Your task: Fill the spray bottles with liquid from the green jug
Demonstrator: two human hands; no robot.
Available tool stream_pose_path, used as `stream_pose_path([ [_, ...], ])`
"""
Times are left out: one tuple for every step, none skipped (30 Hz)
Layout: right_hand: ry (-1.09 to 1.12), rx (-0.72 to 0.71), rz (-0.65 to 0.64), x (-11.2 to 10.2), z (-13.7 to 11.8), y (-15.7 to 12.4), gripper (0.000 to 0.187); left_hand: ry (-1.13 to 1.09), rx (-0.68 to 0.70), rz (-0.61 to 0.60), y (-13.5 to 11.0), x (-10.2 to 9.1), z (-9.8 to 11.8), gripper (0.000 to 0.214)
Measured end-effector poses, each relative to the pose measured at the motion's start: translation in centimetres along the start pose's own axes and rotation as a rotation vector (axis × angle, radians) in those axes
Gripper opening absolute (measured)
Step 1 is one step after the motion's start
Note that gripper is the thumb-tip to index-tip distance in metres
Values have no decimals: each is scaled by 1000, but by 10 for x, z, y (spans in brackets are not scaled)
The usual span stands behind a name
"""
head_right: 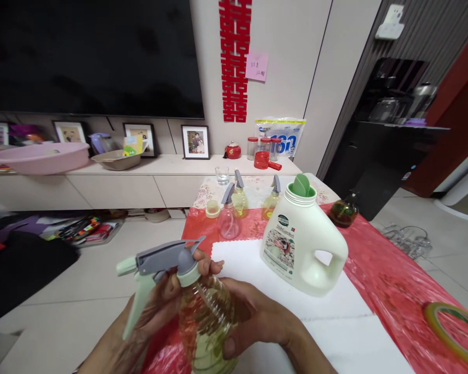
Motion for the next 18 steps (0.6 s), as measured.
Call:
stream_pose_path([
  [-15,-4,8,0,-1,0,88,-53,-41,-57,5,5,2,35],
  [-35,-11,18,0,-3,-1,87,-107,-76,-88,9,8,3,36],
  [-61,-18,30,-1,-5,-1,86,-158,-104,-110,13,11,4,37],
  [-95,-25,47,-1,-6,-2,85,-189,-110,-104,16,12,5,38],
  [-137,-31,72,-2,-7,-2,86,-205,-109,-86,19,13,6,39],
  [-189,-34,104,-4,-7,-3,87,-213,-103,-68,20,14,7,40],
  [-250,-37,145,-5,-8,-4,90,-219,-98,-54,21,14,7,40],
  [-314,-41,189,-7,-8,-5,93,-226,-87,-35,21,15,7,41],
  [-374,-43,234,-9,-7,-6,95,-235,-73,-14,22,16,6,41],
  [-430,-45,275,-11,-7,-7,98,-242,-54,9,22,17,5,43],
  [-473,-45,307,-13,-6,-8,100,-247,-29,33,23,18,4,45],
  [-502,-42,328,-15,-6,-9,102,-248,-7,52,23,19,4,47],
  [-514,-36,337,-17,-5,-10,103,-248,7,63,23,20,3,49],
  [-511,-30,336,-19,-5,-10,103,-246,13,64,24,20,2,48],
  [-499,-24,327,-21,-5,-10,103,-242,8,50,24,20,1,45],
  [-477,-23,315,-22,-5,-10,103,-239,-2,25,23,19,1,43],
  [-448,-24,301,-22,-6,-10,103,-236,-13,-4,23,18,1,40],
  [-412,-27,288,-22,-7,-10,102,-233,-24,-33,23,16,1,38],
])
Point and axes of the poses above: each hand's wrist, its own y-axis towards the middle knuckle, its own x-axis out of the palm, z = x × y, the point moved 2 cm from there along y, towards the middle knuckle, and after that the axes turned 4 degrees about y, right-handed, at the moved point
